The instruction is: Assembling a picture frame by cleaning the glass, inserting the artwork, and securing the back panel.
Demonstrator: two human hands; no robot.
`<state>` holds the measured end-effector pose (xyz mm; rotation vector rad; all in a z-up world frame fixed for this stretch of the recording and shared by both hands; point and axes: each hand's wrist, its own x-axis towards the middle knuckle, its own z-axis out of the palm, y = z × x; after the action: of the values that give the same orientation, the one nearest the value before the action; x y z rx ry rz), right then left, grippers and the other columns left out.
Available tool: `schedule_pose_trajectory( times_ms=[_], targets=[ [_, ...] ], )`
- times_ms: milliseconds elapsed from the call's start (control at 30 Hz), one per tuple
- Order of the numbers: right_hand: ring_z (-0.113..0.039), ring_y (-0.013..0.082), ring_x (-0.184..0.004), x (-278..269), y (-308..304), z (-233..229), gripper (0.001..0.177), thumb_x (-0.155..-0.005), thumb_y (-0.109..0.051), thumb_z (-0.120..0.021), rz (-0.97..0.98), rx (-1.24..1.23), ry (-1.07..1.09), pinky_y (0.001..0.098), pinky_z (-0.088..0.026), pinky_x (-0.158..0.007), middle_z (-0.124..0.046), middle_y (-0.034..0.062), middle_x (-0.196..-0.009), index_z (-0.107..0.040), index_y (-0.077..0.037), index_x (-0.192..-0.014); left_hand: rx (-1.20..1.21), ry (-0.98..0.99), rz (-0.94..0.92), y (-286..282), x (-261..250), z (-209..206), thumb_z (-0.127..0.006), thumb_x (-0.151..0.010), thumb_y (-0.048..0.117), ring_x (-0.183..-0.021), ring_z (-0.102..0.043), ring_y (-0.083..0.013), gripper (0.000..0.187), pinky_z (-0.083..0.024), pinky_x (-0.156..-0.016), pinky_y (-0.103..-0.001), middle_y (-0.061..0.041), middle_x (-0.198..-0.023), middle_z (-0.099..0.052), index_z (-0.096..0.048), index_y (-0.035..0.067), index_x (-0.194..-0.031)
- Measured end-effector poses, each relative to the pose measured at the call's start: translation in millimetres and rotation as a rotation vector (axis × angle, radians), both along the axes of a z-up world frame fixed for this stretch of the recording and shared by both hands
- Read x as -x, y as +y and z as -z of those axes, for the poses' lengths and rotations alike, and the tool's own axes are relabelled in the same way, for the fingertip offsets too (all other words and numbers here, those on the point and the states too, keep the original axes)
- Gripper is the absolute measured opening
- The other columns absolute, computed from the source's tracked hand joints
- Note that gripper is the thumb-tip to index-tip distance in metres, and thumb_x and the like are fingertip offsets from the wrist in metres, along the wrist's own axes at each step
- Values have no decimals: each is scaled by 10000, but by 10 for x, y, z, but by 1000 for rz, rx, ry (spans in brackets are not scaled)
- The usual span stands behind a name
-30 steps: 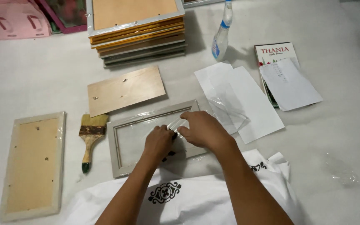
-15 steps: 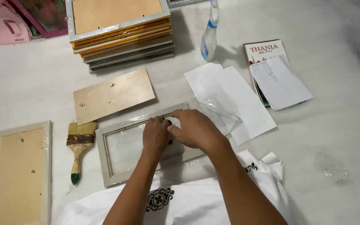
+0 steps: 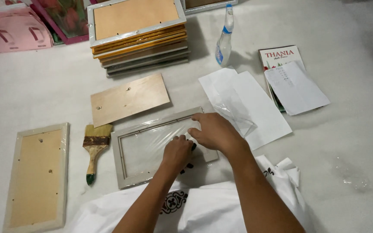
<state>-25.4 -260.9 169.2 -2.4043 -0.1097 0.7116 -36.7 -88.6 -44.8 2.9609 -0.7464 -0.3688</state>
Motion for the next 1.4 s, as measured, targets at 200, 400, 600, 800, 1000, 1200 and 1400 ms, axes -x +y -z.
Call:
schedule_pose_trajectory(
  times_ms=[200, 400, 600, 800, 1000, 1200, 1400],
  targets=[
    [-626, 420, -1257, -81, -45, -47, 601, -946, -368, -542, 49, -36, -9, 535, -504, -1036, -681, 228, -1314, -563, -42, -1451, 34, 54, -161, -285, -419, -339, -641, -925, 178, -1020, -660, -357, 208, -591, -803, -407, -157, -1066, -654, -728, 78, -1084],
    [-675, 431, -1155, -133, -61, 9, 537, -933, -355, -561, 12, 1, -32, 542, -554, -927, -726, 229, -1183, -622, -79, -1390, 22, 50, -207, -374, -754, -229, -657, -905, 194, -1003, -659, -336, 246, -594, -805, -393, -162, -1072, -651, -717, 75, -1112],
    [-672, 422, -1160, -156, -34, 17, 549, -947, -310, -504, 51, -59, -40, 533, -546, -952, -720, 244, -1211, -605, -39, -1414, 10, 112, -162, -428, -572, -296, -628, -952, 229, -1124, -632, -367, 302, -590, -881, -414, -198, -1182, -632, -687, 83, -1210],
    [-621, 431, -1262, -99, -27, 134, 557, -945, -334, -548, -3, -1, -40, 532, -510, -1032, -673, 235, -1325, -591, -59, -1428, 46, 193, -197, -516, -196, -405, -580, -941, 257, -1033, -656, -326, 285, -599, -828, -400, -162, -1063, -634, -651, 36, -1107],
    [-611, 414, -1288, -60, -31, 330, 601, -921, -369, -562, -19, 16, -39, 521, -502, -1056, -670, 236, -1337, -593, -52, -1431, 46, 172, -223, -117, -66, -211, -630, -865, 148, -1000, -693, -382, 255, -623, -796, -480, -169, -1057, -652, -725, 46, -1079],
    [-611, 408, -1294, 6, 63, 325, 585, -923, -362, -576, -51, 22, -13, 522, -511, -1050, -676, 243, -1325, -605, -63, -1424, -7, 152, -455, 884, 139, -254, -609, -828, 123, -919, -725, -415, 257, -631, -754, -510, -182, -982, -671, -754, 62, -1031],
    [-608, 403, -1303, 82, 96, 175, 601, -918, -357, -573, -31, 10, 5, 515, -506, -1061, -659, 248, -1354, -594, -65, -1443, -11, 101, -600, 1275, 378, -772, -603, -845, 53, -884, -746, -385, 212, -639, -761, -475, -228, -880, -683, -752, -14, -979]
  ],
)
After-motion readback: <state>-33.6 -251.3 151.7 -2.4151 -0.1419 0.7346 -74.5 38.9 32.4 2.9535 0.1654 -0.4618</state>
